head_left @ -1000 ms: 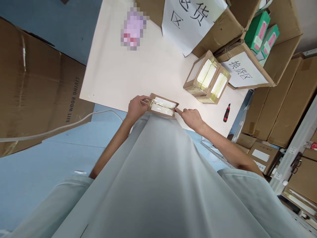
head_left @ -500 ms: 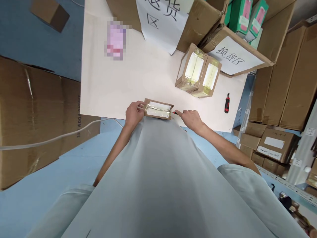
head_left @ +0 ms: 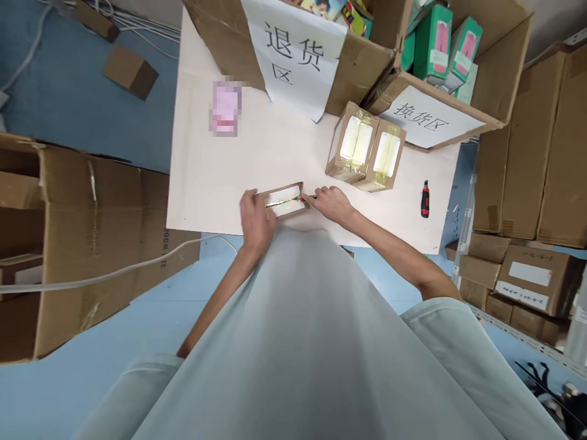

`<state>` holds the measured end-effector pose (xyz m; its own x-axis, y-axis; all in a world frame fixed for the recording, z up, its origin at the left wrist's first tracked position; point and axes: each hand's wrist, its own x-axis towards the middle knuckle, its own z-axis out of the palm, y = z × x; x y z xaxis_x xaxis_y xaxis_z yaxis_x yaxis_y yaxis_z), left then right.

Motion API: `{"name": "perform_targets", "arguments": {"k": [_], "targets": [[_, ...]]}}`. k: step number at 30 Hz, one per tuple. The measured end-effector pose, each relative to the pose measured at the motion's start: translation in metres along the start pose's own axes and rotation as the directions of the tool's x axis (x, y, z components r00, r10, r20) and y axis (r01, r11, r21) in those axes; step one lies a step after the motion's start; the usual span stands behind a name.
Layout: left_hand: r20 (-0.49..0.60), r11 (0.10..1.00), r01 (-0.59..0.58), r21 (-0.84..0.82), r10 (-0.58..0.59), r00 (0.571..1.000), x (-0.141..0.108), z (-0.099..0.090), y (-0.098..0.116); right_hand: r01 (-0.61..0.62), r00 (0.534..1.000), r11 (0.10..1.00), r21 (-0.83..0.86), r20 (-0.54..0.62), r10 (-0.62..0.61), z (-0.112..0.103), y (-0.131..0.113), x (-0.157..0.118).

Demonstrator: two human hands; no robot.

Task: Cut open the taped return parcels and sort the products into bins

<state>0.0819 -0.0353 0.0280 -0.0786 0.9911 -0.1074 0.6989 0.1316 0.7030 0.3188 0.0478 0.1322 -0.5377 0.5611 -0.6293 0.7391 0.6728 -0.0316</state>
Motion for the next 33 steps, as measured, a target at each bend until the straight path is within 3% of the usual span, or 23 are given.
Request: {"name": "perform_targets", "arguments": {"k": [3, 8, 27, 33], "targets": [[0.175, 0.979, -0.202, 0.017, 0.196, 0.965, 0.014, 0.024, 0.011, 0.055, 0.998, 0.997, -0.055, 0.002, -0.055, -0.009, 0.003, 0.009], [0.219, 0.953, -0.297, 0.055, 0.279, 0.935, 0.024, 0.048, 0.002, 0.075, 0.997, 0.988, -0.133, 0.027, -0.072, -0.017, 0.008, 0.003], [0.158, 0.953, -0.281, -0.110, 0.296, 0.942, 0.022, 0.048, 0.001, -0.020, 0.992, 0.979, -0.201, 0.118, 0.044, -0.042, -0.011, 0.006], [0.144, 0.943, -0.293, -0.159, 0.316, 0.938, 0.022, 0.048, 0.000, -0.201, 0.966, 0.969, -0.142, 0.138, 0.220, -0.050, -0.015, -0.013]]}}
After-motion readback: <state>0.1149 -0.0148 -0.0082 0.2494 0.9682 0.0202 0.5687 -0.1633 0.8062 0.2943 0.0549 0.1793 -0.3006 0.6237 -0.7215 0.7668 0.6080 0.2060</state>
